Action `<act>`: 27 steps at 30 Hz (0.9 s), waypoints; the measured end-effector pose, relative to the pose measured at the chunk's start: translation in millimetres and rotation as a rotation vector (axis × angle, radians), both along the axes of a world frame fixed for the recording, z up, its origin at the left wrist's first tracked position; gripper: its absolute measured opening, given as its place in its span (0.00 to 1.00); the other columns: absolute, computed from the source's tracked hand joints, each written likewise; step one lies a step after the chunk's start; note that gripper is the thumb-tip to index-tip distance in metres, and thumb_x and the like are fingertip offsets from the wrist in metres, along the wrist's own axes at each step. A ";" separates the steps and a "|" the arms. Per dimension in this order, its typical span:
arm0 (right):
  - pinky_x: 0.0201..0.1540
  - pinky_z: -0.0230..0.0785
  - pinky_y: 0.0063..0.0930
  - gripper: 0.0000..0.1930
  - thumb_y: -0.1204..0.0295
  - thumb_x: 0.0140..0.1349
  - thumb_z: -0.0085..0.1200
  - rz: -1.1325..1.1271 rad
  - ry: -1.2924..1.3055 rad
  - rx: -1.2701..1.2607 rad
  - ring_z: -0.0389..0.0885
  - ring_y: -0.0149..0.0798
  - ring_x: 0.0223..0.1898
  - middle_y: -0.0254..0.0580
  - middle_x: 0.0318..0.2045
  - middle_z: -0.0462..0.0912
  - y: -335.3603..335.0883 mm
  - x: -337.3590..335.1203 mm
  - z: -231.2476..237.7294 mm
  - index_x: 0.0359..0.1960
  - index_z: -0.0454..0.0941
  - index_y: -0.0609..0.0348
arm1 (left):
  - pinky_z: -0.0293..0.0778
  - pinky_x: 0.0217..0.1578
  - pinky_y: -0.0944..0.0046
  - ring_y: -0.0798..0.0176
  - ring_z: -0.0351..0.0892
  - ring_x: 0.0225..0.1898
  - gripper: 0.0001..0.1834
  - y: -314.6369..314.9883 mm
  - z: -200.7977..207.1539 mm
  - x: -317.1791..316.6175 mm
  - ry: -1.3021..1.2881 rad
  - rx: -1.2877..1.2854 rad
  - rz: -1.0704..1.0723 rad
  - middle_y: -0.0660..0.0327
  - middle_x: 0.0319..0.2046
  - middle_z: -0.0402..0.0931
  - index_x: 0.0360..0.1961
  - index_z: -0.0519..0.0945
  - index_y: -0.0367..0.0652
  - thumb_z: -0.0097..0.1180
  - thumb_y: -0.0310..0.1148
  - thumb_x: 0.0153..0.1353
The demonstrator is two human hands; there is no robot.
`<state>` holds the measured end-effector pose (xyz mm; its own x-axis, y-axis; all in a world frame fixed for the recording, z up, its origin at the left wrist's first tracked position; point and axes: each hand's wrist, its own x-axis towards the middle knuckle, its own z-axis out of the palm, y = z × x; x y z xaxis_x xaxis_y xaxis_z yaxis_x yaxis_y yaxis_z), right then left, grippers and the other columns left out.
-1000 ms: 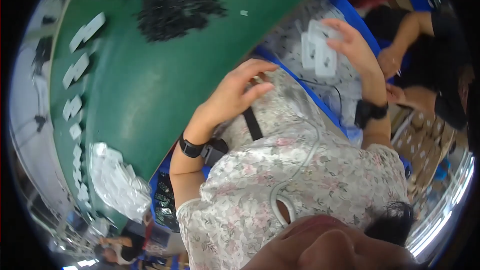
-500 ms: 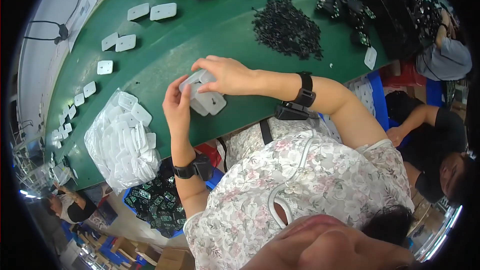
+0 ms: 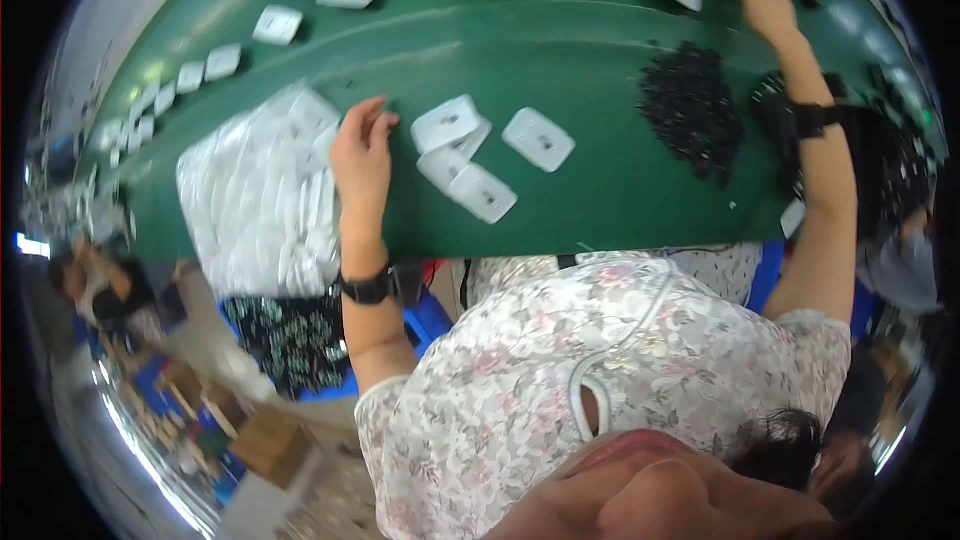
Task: Assembling electronic components by placing circuit boards into plastic housings on an assembly line.
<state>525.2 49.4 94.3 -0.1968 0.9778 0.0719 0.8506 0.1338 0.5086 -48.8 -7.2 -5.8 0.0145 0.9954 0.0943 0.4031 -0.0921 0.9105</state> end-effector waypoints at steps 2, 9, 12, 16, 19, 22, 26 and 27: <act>0.58 0.69 0.41 0.32 0.83 0.53 0.48 -0.098 0.048 0.008 0.70 0.51 0.60 0.38 0.62 0.70 4.6 -9.9 8.0 0.62 0.67 0.41 | 0.76 0.36 0.64 0.59 0.82 0.32 0.10 -6.8 -6.6 -1.5 0.145 0.133 0.060 0.56 0.30 0.82 0.45 0.79 0.38 0.56 0.25 0.62; 0.55 0.68 0.29 0.23 0.71 0.65 0.55 -0.195 1.028 0.065 0.74 0.36 0.56 0.39 0.56 0.75 -4.7 -47.4 13.9 0.62 0.70 0.48 | 0.70 0.49 0.55 0.49 0.73 0.50 0.20 -41.2 2.0 20.6 0.305 0.325 -0.108 0.55 0.50 0.76 0.49 0.77 0.42 0.62 0.26 0.54; 0.52 0.67 0.21 0.19 0.69 0.67 0.53 0.231 1.207 -0.213 0.73 0.28 0.49 0.32 0.51 0.74 -22.9 -142.6 8.7 0.59 0.73 0.56 | 0.69 0.53 0.54 0.48 0.71 0.51 0.25 -40.2 -1.0 20.4 0.370 0.364 -0.191 0.57 0.50 0.76 0.52 0.75 0.42 0.63 0.24 0.49; 0.44 0.66 0.17 0.18 0.69 0.68 0.53 0.149 1.404 -0.448 0.72 0.23 0.43 0.31 0.45 0.73 -49.1 -228.5 -16.8 0.58 0.71 0.55 | 0.69 0.51 0.54 0.49 0.71 0.50 0.24 -20.4 -12.2 21.3 0.323 0.406 -0.204 0.57 0.49 0.76 0.51 0.76 0.42 0.63 0.24 0.50; 0.38 0.67 0.18 0.12 0.67 0.69 0.51 0.074 1.491 -0.422 0.74 0.23 0.38 0.29 0.37 0.75 -43.8 -254.8 -38.5 0.51 0.75 0.55 | 0.69 0.50 0.54 0.50 0.71 0.49 0.23 -9.0 -12.8 28.3 0.319 0.438 -0.179 0.58 0.46 0.76 0.50 0.76 0.42 0.63 0.25 0.50; 0.32 0.67 0.23 0.12 0.62 0.69 0.51 -0.284 1.403 -0.385 0.76 0.27 0.31 0.31 0.32 0.77 -36.2 -263.3 -34.4 0.46 0.77 0.56 | 0.70 0.48 0.54 0.51 0.71 0.48 0.23 1.7 -15.6 38.1 0.360 0.490 -0.123 0.59 0.44 0.75 0.49 0.77 0.42 0.63 0.26 0.49; 0.37 0.70 0.28 0.16 0.58 0.64 0.55 0.138 0.811 0.009 0.79 0.40 0.34 0.39 0.39 0.80 -40.1 -255.1 -27.4 0.46 0.78 0.55 | 0.70 0.46 0.56 0.52 0.72 0.48 0.21 14.0 -17.3 43.4 0.396 0.538 -0.100 0.60 0.44 0.75 0.48 0.77 0.44 0.63 0.26 0.50; 0.40 0.71 0.28 0.16 0.60 0.62 0.57 0.216 0.830 -0.052 0.79 0.41 0.38 0.39 0.41 0.80 -46.5 -256.9 -22.1 0.47 0.78 0.55 | 0.70 0.46 0.56 0.52 0.72 0.48 0.21 16.1 -17.4 44.0 0.388 0.536 -0.094 0.60 0.44 0.75 0.48 0.77 0.44 0.63 0.26 0.50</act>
<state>268.3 2.9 72.2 -0.2825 0.9309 0.2316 0.8977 0.3416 -0.2782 -4.7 8.9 -23.2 0.2310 0.8052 0.5461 0.6603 -0.5420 0.5198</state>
